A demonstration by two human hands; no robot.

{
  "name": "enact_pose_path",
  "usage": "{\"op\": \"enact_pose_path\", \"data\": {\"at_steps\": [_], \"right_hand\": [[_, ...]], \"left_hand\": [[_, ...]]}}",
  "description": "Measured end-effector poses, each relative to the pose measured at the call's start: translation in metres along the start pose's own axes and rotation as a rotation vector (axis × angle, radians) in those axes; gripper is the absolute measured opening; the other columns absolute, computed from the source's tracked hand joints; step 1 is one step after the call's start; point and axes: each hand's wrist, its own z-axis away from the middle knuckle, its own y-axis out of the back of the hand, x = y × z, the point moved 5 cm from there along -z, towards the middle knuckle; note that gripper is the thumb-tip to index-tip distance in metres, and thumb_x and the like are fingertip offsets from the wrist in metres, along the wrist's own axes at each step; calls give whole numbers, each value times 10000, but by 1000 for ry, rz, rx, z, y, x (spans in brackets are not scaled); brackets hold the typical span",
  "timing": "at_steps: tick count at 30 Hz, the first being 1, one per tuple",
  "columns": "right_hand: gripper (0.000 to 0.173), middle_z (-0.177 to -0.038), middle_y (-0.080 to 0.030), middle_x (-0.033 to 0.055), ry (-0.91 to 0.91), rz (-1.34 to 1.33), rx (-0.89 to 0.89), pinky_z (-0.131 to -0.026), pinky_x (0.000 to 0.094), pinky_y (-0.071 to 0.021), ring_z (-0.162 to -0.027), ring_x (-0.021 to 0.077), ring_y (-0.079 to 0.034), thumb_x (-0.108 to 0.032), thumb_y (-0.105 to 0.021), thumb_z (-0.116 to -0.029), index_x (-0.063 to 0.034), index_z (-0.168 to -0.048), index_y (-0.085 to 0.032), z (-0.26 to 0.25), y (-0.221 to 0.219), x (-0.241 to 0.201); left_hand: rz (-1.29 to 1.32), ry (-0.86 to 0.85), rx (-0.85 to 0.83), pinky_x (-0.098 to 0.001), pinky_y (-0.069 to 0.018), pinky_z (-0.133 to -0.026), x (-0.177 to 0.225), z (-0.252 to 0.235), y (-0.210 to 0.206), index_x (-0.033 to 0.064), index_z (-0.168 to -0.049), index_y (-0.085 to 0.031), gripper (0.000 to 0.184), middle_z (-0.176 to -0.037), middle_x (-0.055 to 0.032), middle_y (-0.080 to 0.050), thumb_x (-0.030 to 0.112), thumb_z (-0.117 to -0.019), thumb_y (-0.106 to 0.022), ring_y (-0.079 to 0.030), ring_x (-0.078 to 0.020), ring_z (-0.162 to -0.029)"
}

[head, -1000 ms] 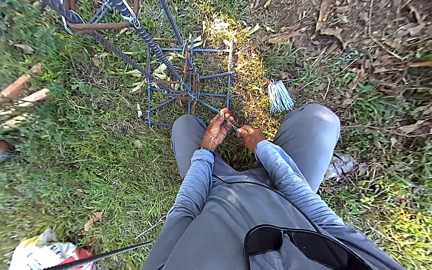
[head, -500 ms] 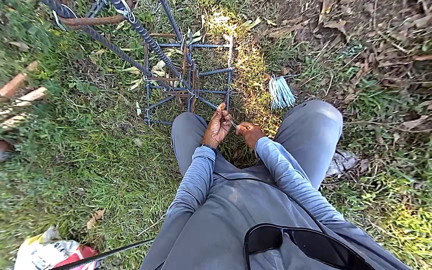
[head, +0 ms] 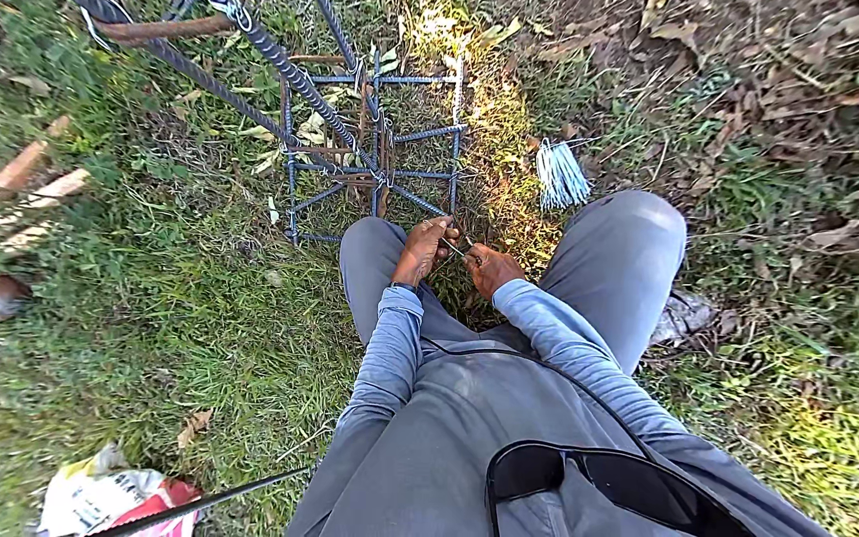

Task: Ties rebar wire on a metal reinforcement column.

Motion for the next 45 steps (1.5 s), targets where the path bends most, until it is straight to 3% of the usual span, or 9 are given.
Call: {"op": "enact_pose_path", "data": {"at_steps": [11, 19, 21, 23, 27, 30, 34, 39, 45], "right_hand": [[311, -964, -744, 184, 30, -21, 83, -811, 654, -555, -921, 412, -727, -340, -488, -1083, -101, -1118, -684, 11, 13, 16], [238, -867, -728, 159, 76, -71, 145, -723, 641, -568, -806, 380, -724, -318, -545, -1059, -118, -1058, -675, 5, 4, 35], [254, -912, -738, 177, 60, -48, 114, -760, 648, -565, -859, 401, -729, -317, -538, -1066, -107, -1086, -680, 6, 8, 33], [305, -1009, -740, 204, -2, -55, 93, -828, 665, -549, -958, 429, -721, -339, -501, -1082, -101, -1160, -674, 6, 16, 32], [378, -1113, -729, 229, -98, -130, 115, -917, 668, -520, -1079, 444, -699, -379, -455, -1094, -99, -1265, -643, 1, 32, 24], [366, -1091, -732, 231, -72, -148, 100, -913, 674, -519, -1073, 450, -698, -365, -464, -1093, -87, -1238, -653, -5, 23, 15], [317, -1111, -733, 203, -35, -213, 102, -911, 675, -520, -1055, 431, -704, -341, -487, -1090, -116, -1225, -664, -8, 16, 9], [479, -1179, -720, 199, -125, -312, 155, -916, 653, -534, -1057, 434, -707, -388, -505, -1074, -210, -1510, -424, -10, 20, 17], [555, -1254, -696, 212, -176, -283, 154, -974, 623, -522, -1123, 433, -689, -344, -508, -1070, -178, -1578, -357, -11, 18, 16]], "left_hand": [[-539, 112, -148, -251, -462, -529, -2, 4, -4, 125, -1428, -598, 368, -969, -89, -752, 177, -1094, -453, -631, -118, -638], [-1209, 28, -520, -408, -557, -693, 2, 17, -30, 102, -1481, -531, 401, -909, -148, -698, 139, -1091, -442, -639, -223, -683], [-1369, -61, -515, -505, -569, -840, 3, 19, -36, 130, -1475, -544, 428, -1044, -161, -720, 123, -1048, -513, -703, -298, -865], [-1213, -113, -359, -517, -560, -941, 6, 21, -34, 88, -1517, -483, 447, -1162, -178, -717, 197, -1083, -464, -718, -312, -1001], [-326, 82, -11, -366, -565, -682, -3, 66, -31, 127, -1365, -533, 502, -1014, -130, -709, 494, -1026, -581, -684, -210, -784], [27, 52, 24, -330, -584, -690, -15, 73, -47, 123, -1273, -593, 371, -1065, -87, -709, 408, -1035, -594, -699, -169, -832], [127, 62, 117, -310, -564, -632, -23, 64, -46, 148, -1193, -652, 330, -978, -49, -694, 424, -1062, -526, -665, -149, -749], [330, 153, 368, -377, -615, -660, -29, 9, -24, 12, -1298, -529, 317, -1048, -172, -687, 238, -1115, -403, -713, -250, -774], [312, 158, 432, -340, -596, -629, -38, -33, -16, -2, -1305, -522, 286, -988, -151, -660, 182, -1111, -421, -675, -212, -701]]}}
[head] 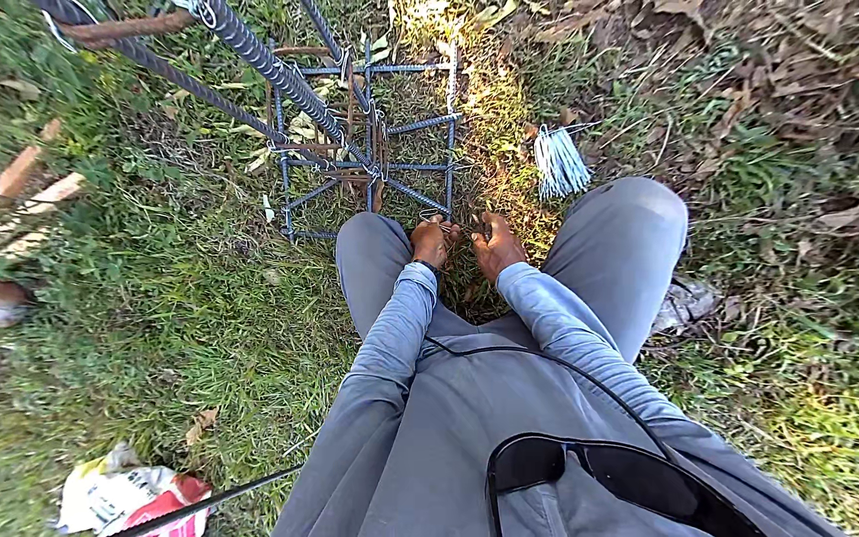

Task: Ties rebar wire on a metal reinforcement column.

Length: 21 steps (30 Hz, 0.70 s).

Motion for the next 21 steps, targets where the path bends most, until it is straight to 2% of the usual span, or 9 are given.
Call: {"op": "enact_pose_path", "data": {"at_steps": [7, 10, 15, 18, 21], "right_hand": [[527, -1179, -721, 216, -1, 8, -34, -956, 631, -524, -1091, 438, -700, -342, -517, -1068, -203, -1560, -389, -4, -2, 5], [524, -1206, -714, 214, 2, 8, -45, -966, 633, -519, -1107, 437, -695, -328, -511, -1071, -207, -1565, -381, -5, -3, 5], [521, -1257, -700, 203, 3, 2, -45, -988, 630, -510, -1144, 428, -683, -321, -521, -1066, -199, -1557, -398, -6, -4, 4], [509, -1280, -691, 196, 13, -4, -42, -985, 622, -517, -1153, 421, -681, -303, -521, -1064, -190, -1548, -414, -6, -5, 4], [511, -1253, -703, 196, 8, 16, -47, -977, 619, -519, -1140, 415, -687, -319, -511, -1065, -204, -1552, -412, -7, -5, 5]], "left_hand": [[-3, 18, 32, -336, -595, -617, -13, -12, 0, -16, -1278, -496, 256, -981, -165, -668, 164, -1100, -452, -671, -207, -672], [-2, -22, 3, -331, -592, -612, -14, -17, -2, -3, -1302, -470, 251, -964, -159, -672, 143, -1100, -442, -671, -201, -664], [9, -42, -7, -323, -597, -585, -17, -27, -7, -8, -1210, -462, 167, -896, -156, -677, 83, -1073, -487, -682, -203, -640], [47, -96, 30, -362, -609, -562, -18, -29, -6, 0, -1301, -409, 280, -880, -198, -688, 52, -1051, -525, -701, -253, -624], [51, -98, 58, -367, -607, -552, -17, -30, -6, 42, -1397, -326, 394, -892, -205, -679, 61, -1057, -523, -700, -257, -620]]}}
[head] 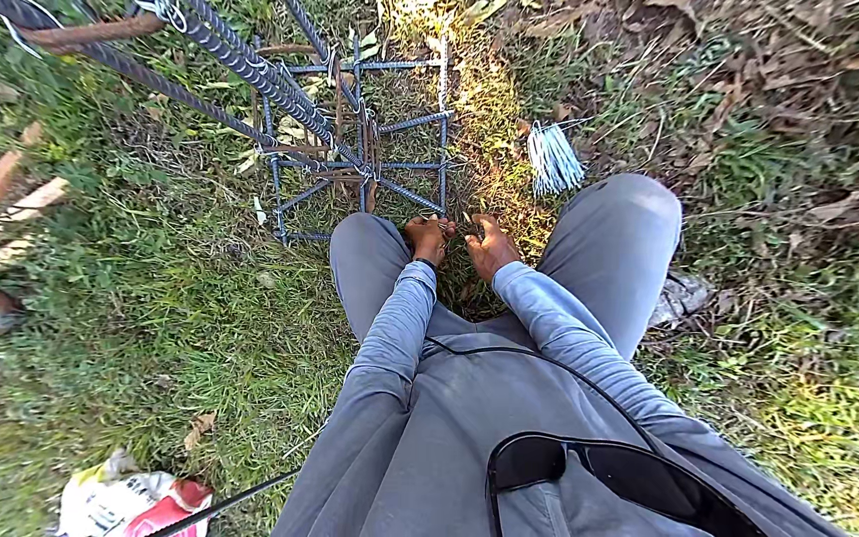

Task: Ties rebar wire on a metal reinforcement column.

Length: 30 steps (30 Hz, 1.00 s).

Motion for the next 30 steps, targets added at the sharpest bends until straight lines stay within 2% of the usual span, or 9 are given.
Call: {"op": "enact_pose_path", "data": {"at_steps": [5, 11, 15, 17, 19, 23, 25, 30], "right_hand": [[504, -1300, -682, 187, 12, 5, 0, -974, 627, -521, -1137, 420, -686, -309, -509, -1065, -198, -1548, -420, 0, 0, -1], [495, -1321, -674, 181, 3, 7, -8, -979, 639, -513, -1151, 418, -680, -285, -513, -1061, -197, -1541, -433, 3, 0, -3], [493, -1296, -684, 189, -1, -14, -9, -976, 634, -514, -1146, 423, -680, -281, -510, -1063, -198, -1542, -423, 5, 2, -4], [493, -1279, -680, 221, -11, -52, -20, -976, 648, -508, -1156, 437, -670, -263, -500, -1075, -172, -1550, -403, 11, 6, -8], [512, -1303, -678, 199, -31, -75, 4, -1005, 621, -507, -1184, 407, -667, -287, -513, -1063, -178, -1553, -411, 6, 3, -3], [536, -1448, -588, 186, -57, -149, 17, -1104, 579, -452, -1319, 371, -586, -288, -496, -1066, -98, -1558, -405, 5, 5, 0], [497, -1413, -610, 197, -70, -210, 35, -1105, 567, -454, -1316, 358, -588, -282, -487, -1068, -80, -1521, -462, 4, 5, 3], [412, -1241, -687, 212, -116, -344, 50, -1002, 571, -506, -1160, 351, -662, -281, -487, -1071, -84, -1420, -584, 0, 3, 8]], "left_hand": [[15, -5, -49, -372, -618, -573, -4, -5, -4, 25, -1393, -351, 390, -883, -204, -669, 36, -1048, -531, -699, -259, -626], [51, 15, -108, -361, -618, -612, -4, -9, -8, -11, -1265, -457, 205, -906, -182, -673, 49, -1070, -483, -696, -235, -660], [110, 93, -159, -330, -601, -648, -4, -10, -8, 20, -1335, -437, 259, -964, -157, -648, 66, -1081, -461, -671, -205, -697], [189, 139, -203, -290, -584, -642, -3, -12, -8, 37, -1266, -465, 192, -924, -114, -624, 50, -1078, -426, -641, -169, -683], [278, 195, -225, -253, -562, -615, -1, -15, -8, 44, -1178, -502, 145, -894, -91, -597, 42, -1065, -411, -611, -144, -666], [577, 387, -165, -176, -534, -570, 4, -14, -9, 68, -1035, -517, 93, -837, -65, -574, 75, -1051, -425, -592, -104, -630], [707, 436, -162, -157, -523, -560, 6, -13, -10, 75, -1036, -516, 107, -834, -59, -574, 88, -1047, -410, -590, -94, -623], [799, 453, -201, -140, -500, -533, 10, -13, -11, 84, -1033, -511, 111, -831, -47, -562, 84, -1040, -400, -566, -75, -597]]}}
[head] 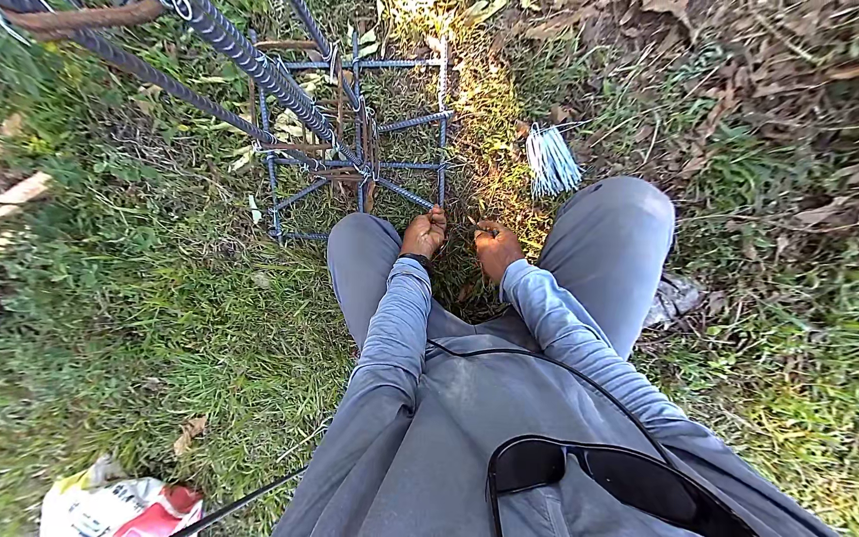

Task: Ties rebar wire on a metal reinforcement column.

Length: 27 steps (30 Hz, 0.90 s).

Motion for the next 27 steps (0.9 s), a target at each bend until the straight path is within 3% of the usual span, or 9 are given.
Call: {"op": "enact_pose_path", "data": {"at_steps": [3, 5, 6, 8, 12, 16, 20, 24, 27], "right_hand": [[395, -977, -682, 167, -24, -112, -24, -710, 507, -537, -783, 279, -640, -312, -495, -1060, -104, -1373, -617, -5, -4, 8], [317, -660, -491, 56, -29, -274, -51, -451, 365, -409, -471, 164, -430, -342, -509, -1046, -145, -1257, -639, -4, -9, 17], [220, -569, -368, -10, -43, -411, -87, -388, 293, -341, -398, 108, -333, -326, -510, -1043, -164, -1147, -615, -1, -11, 19], [170, -524, -260, -70, -100, -634, -174, -373, 238, -294, -371, 62, -261, -304, -473, -1067, -167, -1035, -568, 4, -9, 13], [262, -522, -292, -93, -174, -842, -245, -370, 216, -313, -375, 40, -277, -290, -408, -1088, -115, -1093, -603, -3, 7, -13], [220, -542, -322, -78, -249, -817, -277, -389, 236, -339, -392, 61, -297, -227, -394, -1063, -93, -1068, -569, -8, 17, -47], [225, -525, -297, -84, -278, -724, -348, -389, 227, -324, -388, 56, -279, -242, -382, -1060, -153, -912, -526, -9, 18, -63], [259, -507, -295, -83, -304, -709, -397, -386, 220, -328, -380, 51, -287, -239, -384, -1048, -162, -830, -501, -10, 17, -71], [254, -501, -294, -81, -332, -708, -396, -384, 222, -337, -376, 53, -292, -221, -387, -1045, -148, -836, -512, -9, 17, -76]], "left_hand": [[4, 2, -5, -139, -481, -497, 1, 0, -1, 89, -1013, -511, 119, -800, -35, -549, 86, -1036, -394, -541, -71, -558], [2, 10, 0, -135, -465, -472, 1, 1, -1, 95, -1002, -507, 128, -777, -25, -539, 103, -1042, -385, -526, -64, -531], [-7, 10, 6, -137, -463, -465, 1, 1, -1, 94, -1000, -507, 129, -774, -28, -541, 107, -1044, -386, -523, -65, -523], [-44, -1, 29, -147, -467, -463, 4, 0, -1, 75, -1002, -516, 113, -795, -52, -565, 74, -1035, -408, -527, -75, -523], [-200, -8, 43, -157, -454, -444, 9, 4, -3, 58, -995, -546, 76, -773, -45, -576, 16, -990, -482, -518, -72, -507], [-211, 20, 80, -175, -459, -442, 15, 13, -6, 39, -983, -562, 102, -752, -55, -582, 70, -1004, -467, -525, -86, -502], [-291, 66, 116, -196, -447, -420, 19, 23, -6, 55, -1022, -556, 189, -719, -36, -554, 182, -1031, -415, -515, -95, -485], [-240, 47, 119, -212, -458, -426, 18, 21, -8, 78, -965, -543, 177, -704, -37, -557, 200, -1026, -430, -525, -105, -486], [-212, 46, 109, -232, -491, -453, 16, 20, -9, 55, -1005, -560, 206, -738, -64, -599, 208, -1035, -425, -565, -124, -515]]}}
